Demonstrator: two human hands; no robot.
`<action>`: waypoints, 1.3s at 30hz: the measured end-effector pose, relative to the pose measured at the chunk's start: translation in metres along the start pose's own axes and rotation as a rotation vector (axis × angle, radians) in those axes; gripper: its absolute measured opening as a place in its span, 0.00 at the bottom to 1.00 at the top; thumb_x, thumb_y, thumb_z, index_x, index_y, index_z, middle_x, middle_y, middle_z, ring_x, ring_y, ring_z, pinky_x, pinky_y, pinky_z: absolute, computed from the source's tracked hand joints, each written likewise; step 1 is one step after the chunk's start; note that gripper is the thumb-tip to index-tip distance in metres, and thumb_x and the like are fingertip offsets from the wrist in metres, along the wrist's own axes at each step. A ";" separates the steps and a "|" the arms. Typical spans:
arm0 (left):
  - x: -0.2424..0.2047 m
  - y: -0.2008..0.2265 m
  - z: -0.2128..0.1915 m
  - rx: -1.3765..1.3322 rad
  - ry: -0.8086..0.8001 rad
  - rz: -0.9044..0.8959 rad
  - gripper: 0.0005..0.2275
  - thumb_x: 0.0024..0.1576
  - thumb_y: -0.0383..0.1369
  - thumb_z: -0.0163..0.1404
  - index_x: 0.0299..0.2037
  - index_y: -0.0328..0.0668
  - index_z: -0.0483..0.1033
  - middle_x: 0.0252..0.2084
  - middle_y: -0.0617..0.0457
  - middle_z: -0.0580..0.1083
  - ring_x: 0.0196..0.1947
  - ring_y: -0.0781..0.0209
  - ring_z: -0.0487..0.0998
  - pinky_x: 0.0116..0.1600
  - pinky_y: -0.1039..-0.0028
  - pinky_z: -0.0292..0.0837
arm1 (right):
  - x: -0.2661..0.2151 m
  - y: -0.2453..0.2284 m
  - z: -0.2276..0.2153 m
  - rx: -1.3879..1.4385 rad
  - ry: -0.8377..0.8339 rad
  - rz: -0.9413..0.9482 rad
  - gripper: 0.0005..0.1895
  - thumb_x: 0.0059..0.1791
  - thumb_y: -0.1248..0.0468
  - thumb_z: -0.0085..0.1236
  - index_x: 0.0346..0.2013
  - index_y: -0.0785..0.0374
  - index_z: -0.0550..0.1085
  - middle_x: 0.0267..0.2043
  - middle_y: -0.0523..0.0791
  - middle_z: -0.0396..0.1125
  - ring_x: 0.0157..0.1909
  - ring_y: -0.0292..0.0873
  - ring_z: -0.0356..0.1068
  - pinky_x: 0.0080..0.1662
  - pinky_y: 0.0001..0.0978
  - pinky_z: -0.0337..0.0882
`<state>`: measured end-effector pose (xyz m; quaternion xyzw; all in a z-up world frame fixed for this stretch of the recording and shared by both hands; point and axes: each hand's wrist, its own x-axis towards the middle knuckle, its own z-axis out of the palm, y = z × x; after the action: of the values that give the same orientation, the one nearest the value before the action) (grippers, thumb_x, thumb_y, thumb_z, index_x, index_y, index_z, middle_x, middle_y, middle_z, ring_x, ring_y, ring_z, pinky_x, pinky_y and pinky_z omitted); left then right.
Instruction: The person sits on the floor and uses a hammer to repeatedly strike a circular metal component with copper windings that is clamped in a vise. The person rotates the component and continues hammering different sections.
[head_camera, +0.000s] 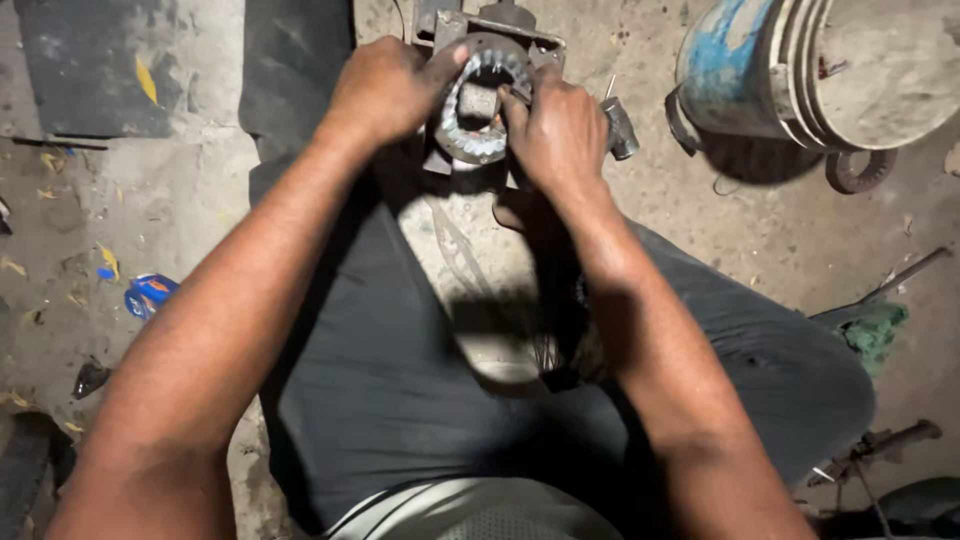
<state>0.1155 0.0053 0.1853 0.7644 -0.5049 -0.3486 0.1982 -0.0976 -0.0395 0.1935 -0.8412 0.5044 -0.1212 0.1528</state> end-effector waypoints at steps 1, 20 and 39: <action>0.003 0.003 0.006 0.021 0.041 0.007 0.31 0.58 0.59 0.51 0.26 0.29 0.80 0.27 0.31 0.76 0.33 0.35 0.80 0.43 0.51 0.74 | 0.000 0.000 0.002 0.000 0.001 0.033 0.22 0.50 0.53 0.66 0.46 0.69 0.73 0.28 0.60 0.72 0.32 0.67 0.73 0.35 0.59 0.70; -0.072 0.074 0.037 -0.269 0.078 0.297 0.16 0.62 0.41 0.56 0.40 0.31 0.78 0.30 0.41 0.77 0.30 0.48 0.79 0.37 0.60 0.73 | -0.069 0.003 -0.024 0.885 0.178 -0.047 0.25 0.58 0.79 0.48 0.70 0.66 0.59 0.42 0.44 0.67 0.41 0.35 0.70 0.44 0.24 0.71; 0.006 0.058 0.016 -0.432 0.305 0.648 0.09 0.62 0.26 0.58 0.49 0.37 0.75 0.42 0.43 0.79 0.42 0.47 0.84 0.45 0.64 0.77 | -0.051 0.210 0.163 0.924 0.066 1.088 0.17 0.46 0.62 0.61 0.42 0.73 0.75 0.37 0.49 0.74 0.37 0.44 0.74 0.39 0.38 0.74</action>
<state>0.0687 -0.0236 0.2101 0.5497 -0.5993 -0.2493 0.5259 -0.2334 -0.0657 -0.0392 -0.3154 0.7540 -0.2545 0.5170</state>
